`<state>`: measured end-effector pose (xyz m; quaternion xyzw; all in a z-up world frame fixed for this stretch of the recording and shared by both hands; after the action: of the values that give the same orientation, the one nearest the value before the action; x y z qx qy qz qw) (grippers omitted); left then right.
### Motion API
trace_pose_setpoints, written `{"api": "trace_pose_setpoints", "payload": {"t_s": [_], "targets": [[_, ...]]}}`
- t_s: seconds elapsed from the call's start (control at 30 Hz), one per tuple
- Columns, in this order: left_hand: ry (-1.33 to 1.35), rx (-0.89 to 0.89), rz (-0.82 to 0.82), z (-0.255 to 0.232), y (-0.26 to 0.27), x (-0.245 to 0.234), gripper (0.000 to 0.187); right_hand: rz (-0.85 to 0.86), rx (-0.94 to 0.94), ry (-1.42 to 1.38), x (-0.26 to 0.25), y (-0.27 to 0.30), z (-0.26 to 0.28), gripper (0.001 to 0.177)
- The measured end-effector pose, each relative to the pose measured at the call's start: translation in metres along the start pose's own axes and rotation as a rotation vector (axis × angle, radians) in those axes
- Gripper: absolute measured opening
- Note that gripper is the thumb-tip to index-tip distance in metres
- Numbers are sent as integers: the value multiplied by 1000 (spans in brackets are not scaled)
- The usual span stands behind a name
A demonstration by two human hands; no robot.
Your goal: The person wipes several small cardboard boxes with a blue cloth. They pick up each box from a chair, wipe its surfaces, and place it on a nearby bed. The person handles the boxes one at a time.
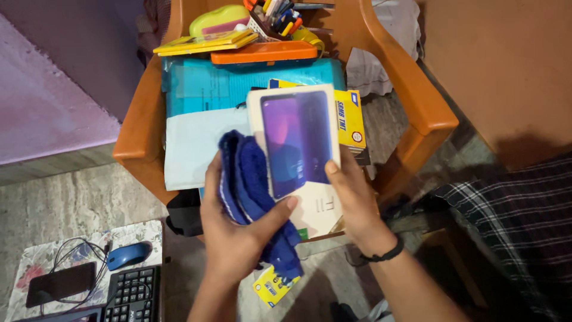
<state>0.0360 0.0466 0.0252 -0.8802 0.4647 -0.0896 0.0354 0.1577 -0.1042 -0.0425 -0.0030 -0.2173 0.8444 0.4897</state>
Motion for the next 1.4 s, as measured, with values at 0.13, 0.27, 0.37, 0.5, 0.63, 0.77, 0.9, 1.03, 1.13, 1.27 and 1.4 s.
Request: {"api": "trace_pose_setpoints", "payload": {"t_s": [0.13, 0.27, 0.37, 0.5, 0.63, 0.77, 0.9, 1.03, 1.13, 1.27, 1.4], "targets": [[-423, 301, -86, -24, 13, 10, 89, -98, 74, -211, -11, -2, -19, 57], [-689, 399, -99, -34, 19, 20, 90, -124, 91, -93, -15, 0, -33, 56], [-870, 452, -117, -37, 18, 24, 91, -87, -53, 222, -16, 1, -27, 52], [-948, 483, -115, -37, 18, 30, 87, -83, -189, 105, -13, 3, -17, 60], [-849, 458, -62, -33, 23, 39, 83, -210, -169, 72, -24, -2, -10, 51], [-840, 485, 13, -28, 26, 49, 78, -332, -42, -30, -34, -3, -12, 40], [-857, 672, 62, -31, 34, 52, 62, -129, -62, -57, -18, -7, -7, 48], [-997, 732, -259, -42, 33, 34, 47, 52, -205, 97, 11, 2, -3, 65], [-1071, 644, -417, -50, 27, 26, 47, 111, -222, 159, 27, 13, -15, 67], [-965, 651, -112, -56, 33, 49, 72, 50, -10, 405, 4, 6, -41, 60], [-923, 625, 73, -48, 40, 60, 76, -68, 175, -451, -7, 7, -64, 59]]}}
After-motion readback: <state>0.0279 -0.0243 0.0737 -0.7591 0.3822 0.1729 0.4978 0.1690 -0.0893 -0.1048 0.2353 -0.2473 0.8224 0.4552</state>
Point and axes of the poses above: each hand's wrist, its own y-axis away from the middle knuckle, its own x-axis out of the palm, z = x × y, the point moved 8 cm from there along -y, towards the middle knuckle, and after that the axes turned 10 degrees about -x, right-handed, at the moved point
